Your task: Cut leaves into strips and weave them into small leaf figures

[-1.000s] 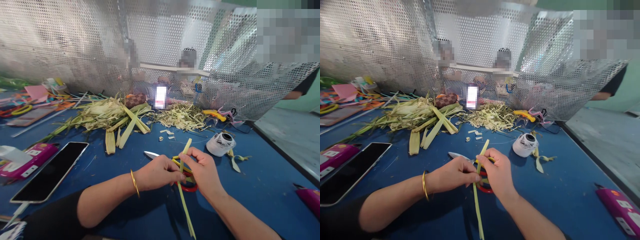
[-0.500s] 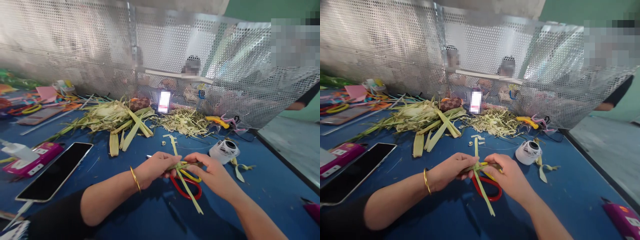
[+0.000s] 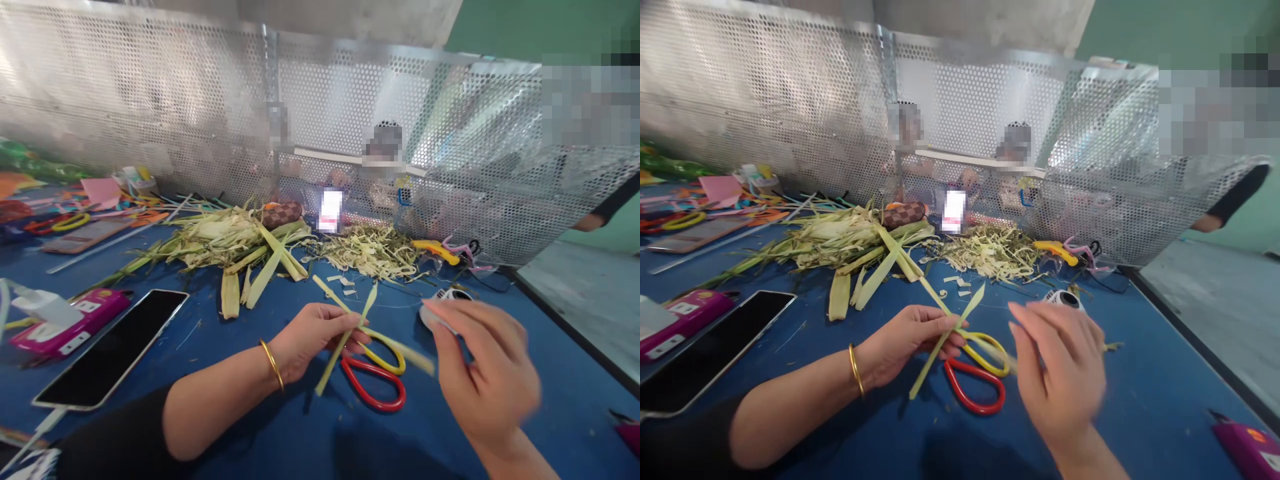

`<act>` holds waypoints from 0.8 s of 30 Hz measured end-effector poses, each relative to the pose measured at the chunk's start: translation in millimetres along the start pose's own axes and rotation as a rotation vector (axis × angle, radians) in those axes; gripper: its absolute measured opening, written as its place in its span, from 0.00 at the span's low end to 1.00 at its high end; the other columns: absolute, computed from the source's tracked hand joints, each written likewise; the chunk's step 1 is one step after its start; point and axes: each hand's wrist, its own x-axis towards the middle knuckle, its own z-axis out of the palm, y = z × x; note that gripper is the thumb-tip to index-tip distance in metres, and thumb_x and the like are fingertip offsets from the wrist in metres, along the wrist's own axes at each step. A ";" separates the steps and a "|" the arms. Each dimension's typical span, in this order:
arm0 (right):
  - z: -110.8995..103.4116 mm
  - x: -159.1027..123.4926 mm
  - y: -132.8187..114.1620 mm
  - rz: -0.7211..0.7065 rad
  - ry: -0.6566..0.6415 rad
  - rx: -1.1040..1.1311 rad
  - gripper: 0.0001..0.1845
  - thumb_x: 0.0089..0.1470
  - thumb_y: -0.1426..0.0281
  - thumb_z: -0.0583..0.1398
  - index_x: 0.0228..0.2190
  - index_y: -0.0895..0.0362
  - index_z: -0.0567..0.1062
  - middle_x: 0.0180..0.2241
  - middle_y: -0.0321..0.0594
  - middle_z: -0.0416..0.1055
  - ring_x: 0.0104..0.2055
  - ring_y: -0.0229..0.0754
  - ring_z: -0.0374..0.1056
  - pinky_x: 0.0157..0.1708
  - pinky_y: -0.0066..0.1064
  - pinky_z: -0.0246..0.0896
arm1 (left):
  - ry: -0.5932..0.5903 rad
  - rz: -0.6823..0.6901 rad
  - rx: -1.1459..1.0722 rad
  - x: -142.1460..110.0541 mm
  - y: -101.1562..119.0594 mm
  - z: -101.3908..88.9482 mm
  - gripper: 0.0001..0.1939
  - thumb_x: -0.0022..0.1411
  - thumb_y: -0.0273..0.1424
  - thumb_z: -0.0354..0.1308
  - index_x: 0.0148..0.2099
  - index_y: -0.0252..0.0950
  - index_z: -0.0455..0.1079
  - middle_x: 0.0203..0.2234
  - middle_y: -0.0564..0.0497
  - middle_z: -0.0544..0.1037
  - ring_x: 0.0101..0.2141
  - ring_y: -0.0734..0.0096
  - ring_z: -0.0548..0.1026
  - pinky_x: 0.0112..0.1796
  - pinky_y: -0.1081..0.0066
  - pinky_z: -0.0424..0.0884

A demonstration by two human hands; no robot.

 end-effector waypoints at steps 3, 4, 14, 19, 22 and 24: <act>0.0 -3.1 -14.2 -0.282 -0.095 -0.025 0.17 0.52 0.78 0.60 0.44 0.53 0.74 0.30 0.40 0.73 0.33 0.43 0.68 0.40 0.38 0.57 | -0.009 0.033 -0.111 0.5 -0.1 -0.4 0.17 0.45 0.36 0.68 0.36 0.31 0.77 0.31 0.45 0.81 0.32 0.69 0.77 0.38 0.71 0.71; 5.1 -4.5 -18.7 -0.334 -0.160 -0.008 0.16 0.54 0.80 0.56 0.43 0.55 0.74 0.29 0.40 0.73 0.32 0.41 0.68 0.39 0.37 0.56 | -0.009 0.045 -0.130 0.8 -0.3 -0.4 0.16 0.45 0.35 0.68 0.36 0.31 0.77 0.31 0.45 0.81 0.33 0.69 0.77 0.39 0.71 0.70; 39.4 -14.5 -29.3 -0.443 -0.362 0.009 0.14 0.61 0.78 0.48 0.38 0.60 0.72 0.29 0.42 0.73 0.31 0.41 0.66 0.39 0.37 0.55 | 0.012 0.040 -0.158 0.9 -3.2 3.4 0.11 0.43 0.30 0.69 0.31 0.31 0.78 0.30 0.46 0.81 0.32 0.72 0.76 0.38 0.74 0.69; 36.4 -18.5 -32.4 -0.204 -0.323 0.237 0.11 0.60 0.78 0.48 0.31 0.57 0.68 0.24 0.38 0.70 0.28 0.39 0.66 0.36 0.35 0.58 | 0.062 0.081 -0.222 -0.3 -5.9 7.0 0.13 0.39 0.30 0.70 0.30 0.29 0.76 0.27 0.46 0.80 0.29 0.72 0.75 0.36 0.72 0.71; 34.7 -19.2 -34.6 -0.201 -0.308 0.291 0.10 0.58 0.79 0.49 0.31 0.57 0.67 0.25 0.39 0.71 0.29 0.39 0.68 0.37 0.36 0.59 | 0.100 0.096 -0.262 -1.7 -7.5 9.6 0.13 0.38 0.30 0.70 0.30 0.29 0.75 0.25 0.48 0.79 0.29 0.72 0.75 0.34 0.73 0.71; 33.8 -19.5 -35.6 -0.255 -0.298 0.292 0.10 0.57 0.80 0.49 0.33 0.58 0.68 0.26 0.41 0.72 0.31 0.40 0.68 0.39 0.36 0.60 | 0.127 0.100 -0.281 -2.9 -8.3 11.1 0.14 0.38 0.28 0.70 0.30 0.29 0.75 0.23 0.48 0.79 0.28 0.72 0.75 0.34 0.73 0.71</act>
